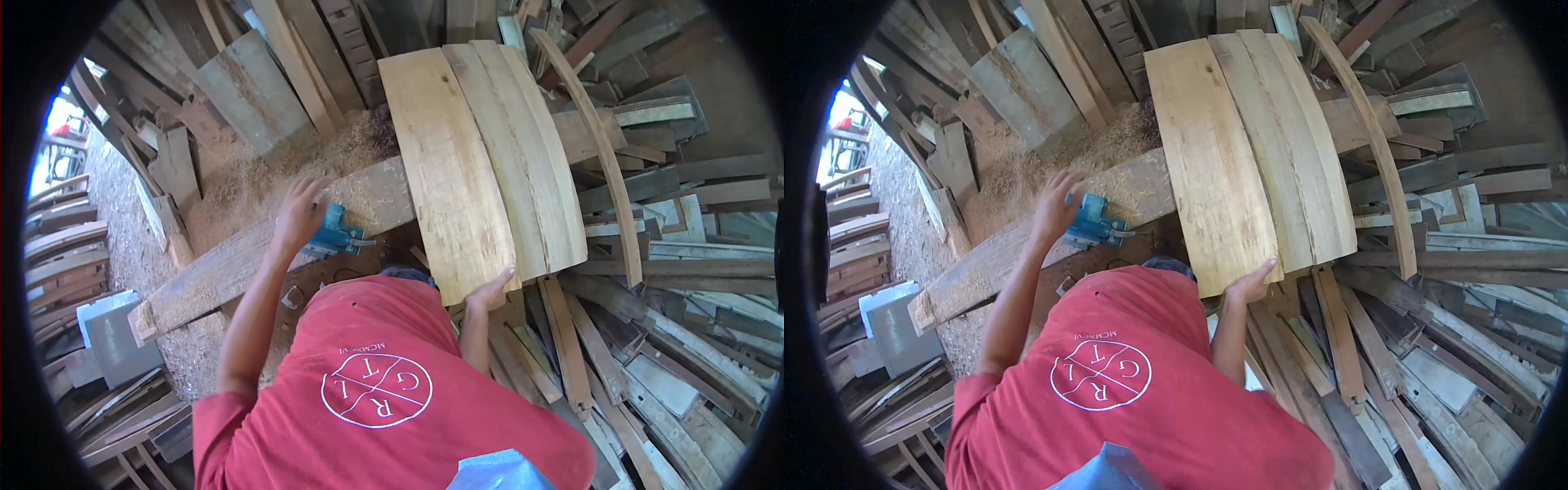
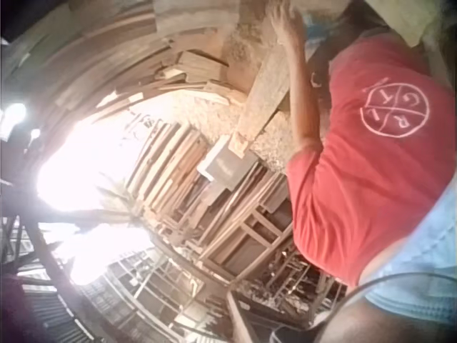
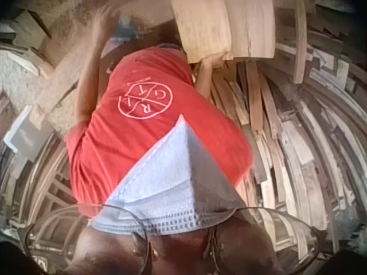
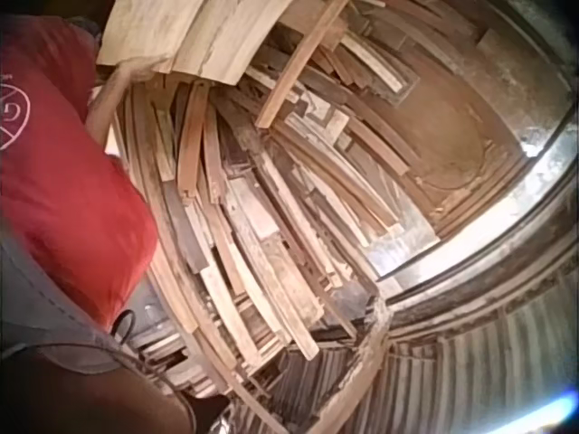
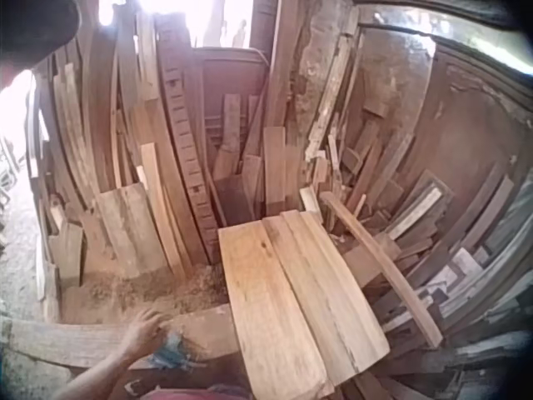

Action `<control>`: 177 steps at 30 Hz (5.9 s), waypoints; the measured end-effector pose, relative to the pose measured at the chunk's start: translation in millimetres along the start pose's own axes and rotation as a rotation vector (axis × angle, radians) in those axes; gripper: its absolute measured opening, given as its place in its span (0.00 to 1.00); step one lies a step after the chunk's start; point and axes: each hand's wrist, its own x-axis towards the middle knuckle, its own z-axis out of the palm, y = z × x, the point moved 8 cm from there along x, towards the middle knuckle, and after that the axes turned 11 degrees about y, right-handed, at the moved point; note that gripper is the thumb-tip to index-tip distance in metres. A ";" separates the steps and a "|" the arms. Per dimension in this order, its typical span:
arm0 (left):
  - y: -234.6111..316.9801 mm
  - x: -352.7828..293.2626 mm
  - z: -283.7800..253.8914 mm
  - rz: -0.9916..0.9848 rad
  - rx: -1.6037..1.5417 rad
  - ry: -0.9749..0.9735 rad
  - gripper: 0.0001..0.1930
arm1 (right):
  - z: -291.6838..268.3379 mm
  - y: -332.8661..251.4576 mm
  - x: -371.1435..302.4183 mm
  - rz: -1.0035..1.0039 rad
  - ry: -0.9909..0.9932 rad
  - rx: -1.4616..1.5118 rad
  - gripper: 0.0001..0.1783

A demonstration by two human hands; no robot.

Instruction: The person uses an electric hand planer to shave the edges and surfaces of several curved wooden planks. They move the planer along the wood, flip the planks over to work on different sides, wipe away sawdust by hand, and eventually place the finished pieces aside before picking up a bucket of tools.

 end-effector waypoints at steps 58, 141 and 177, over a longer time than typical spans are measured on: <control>-88.9 -94.3 53.1 -1.425 -0.468 1.628 0.49 | 309.9 -51.8 -249.8 -1.201 -2.386 -0.712 0.32; -112.6 -135.9 198.5 -0.640 0.224 0.049 0.35 | 479.7 171.9 -514.5 -1.395 -2.324 -1.344 0.36; -488.0 -318.2 -186.6 -1.559 0.742 0.451 0.39 | 301.4 -11.8 -461.8 -2.566 -1.244 -1.245 0.22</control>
